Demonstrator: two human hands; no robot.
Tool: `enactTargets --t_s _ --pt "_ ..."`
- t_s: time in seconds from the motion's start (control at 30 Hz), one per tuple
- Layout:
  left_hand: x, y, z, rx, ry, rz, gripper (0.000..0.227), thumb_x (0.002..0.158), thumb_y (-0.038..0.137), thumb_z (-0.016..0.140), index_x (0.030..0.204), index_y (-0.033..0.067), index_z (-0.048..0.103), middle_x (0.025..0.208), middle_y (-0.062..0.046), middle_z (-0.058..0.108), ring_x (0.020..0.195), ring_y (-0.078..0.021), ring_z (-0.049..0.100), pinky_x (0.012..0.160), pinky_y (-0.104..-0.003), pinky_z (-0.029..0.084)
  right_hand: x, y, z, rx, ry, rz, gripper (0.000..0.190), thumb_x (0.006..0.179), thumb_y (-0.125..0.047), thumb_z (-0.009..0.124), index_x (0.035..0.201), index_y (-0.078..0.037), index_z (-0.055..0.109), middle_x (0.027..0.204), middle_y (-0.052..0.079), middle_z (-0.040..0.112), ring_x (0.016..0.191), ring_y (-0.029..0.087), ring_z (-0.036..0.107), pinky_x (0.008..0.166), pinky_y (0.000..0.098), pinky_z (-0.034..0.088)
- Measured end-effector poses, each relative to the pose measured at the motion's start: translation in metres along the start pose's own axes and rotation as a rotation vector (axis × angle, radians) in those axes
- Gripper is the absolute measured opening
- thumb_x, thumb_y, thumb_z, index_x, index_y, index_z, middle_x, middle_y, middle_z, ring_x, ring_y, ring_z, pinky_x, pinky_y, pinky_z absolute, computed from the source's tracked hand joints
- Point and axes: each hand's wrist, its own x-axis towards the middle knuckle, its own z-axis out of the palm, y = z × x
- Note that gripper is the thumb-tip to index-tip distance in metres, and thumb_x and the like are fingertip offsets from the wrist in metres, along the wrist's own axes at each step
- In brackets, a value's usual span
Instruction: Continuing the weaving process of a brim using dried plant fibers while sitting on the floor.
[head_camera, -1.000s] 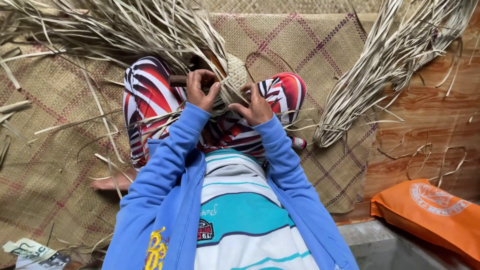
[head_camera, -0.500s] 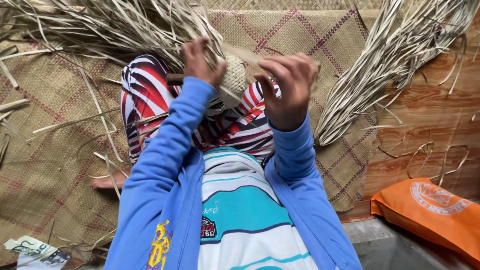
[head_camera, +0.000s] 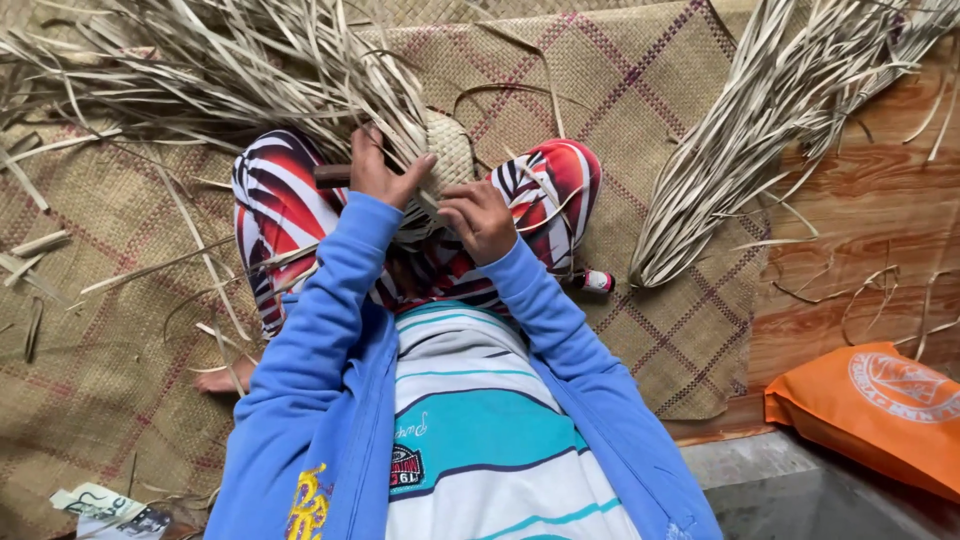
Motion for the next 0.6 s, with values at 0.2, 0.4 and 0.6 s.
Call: enactTargets --t_s 0.2,0.4,0.6 --pt "-0.01 0.04 -0.012 0.13 0.142 0.362 0.038 0.087 0.021 0.093 0.088 -0.0054 0.065 0.125 -0.019 0.054 0.111 -0.044 0.063 0.097 -0.052 0.055 -0.014 0.043 0.009 0.25 0.108 0.366 0.026 0.103 -0.017 0.072 0.125 -0.005 0.072 0.108 0.017 0.069 0.094 0.032 0.069 0.079 0.0399 0.06" --pt "-0.013 0.038 -0.004 0.113 0.242 0.323 0.031 0.084 0.022 0.097 0.086 0.0019 0.074 0.123 -0.011 0.061 0.103 -0.0413 0.07 0.089 -0.048 0.06 -0.021 0.077 0.026 0.588 -0.03 0.638 0.064 0.098 -0.024 0.082 0.154 -0.011 0.054 0.137 0.017 0.059 0.121 0.031 0.063 0.101 0.0428 0.057" --pt "-0.014 0.04 -0.009 0.198 0.235 0.292 0.057 0.08 0.038 0.1 0.118 0.0067 0.072 0.131 -0.007 0.061 0.082 -0.0324 0.071 0.073 -0.042 0.063 -0.007 0.068 0.019 0.426 -0.082 0.508 0.068 0.098 -0.036 0.081 0.155 -0.013 0.054 0.134 0.014 0.063 0.13 0.03 0.061 0.112 0.0447 0.049"
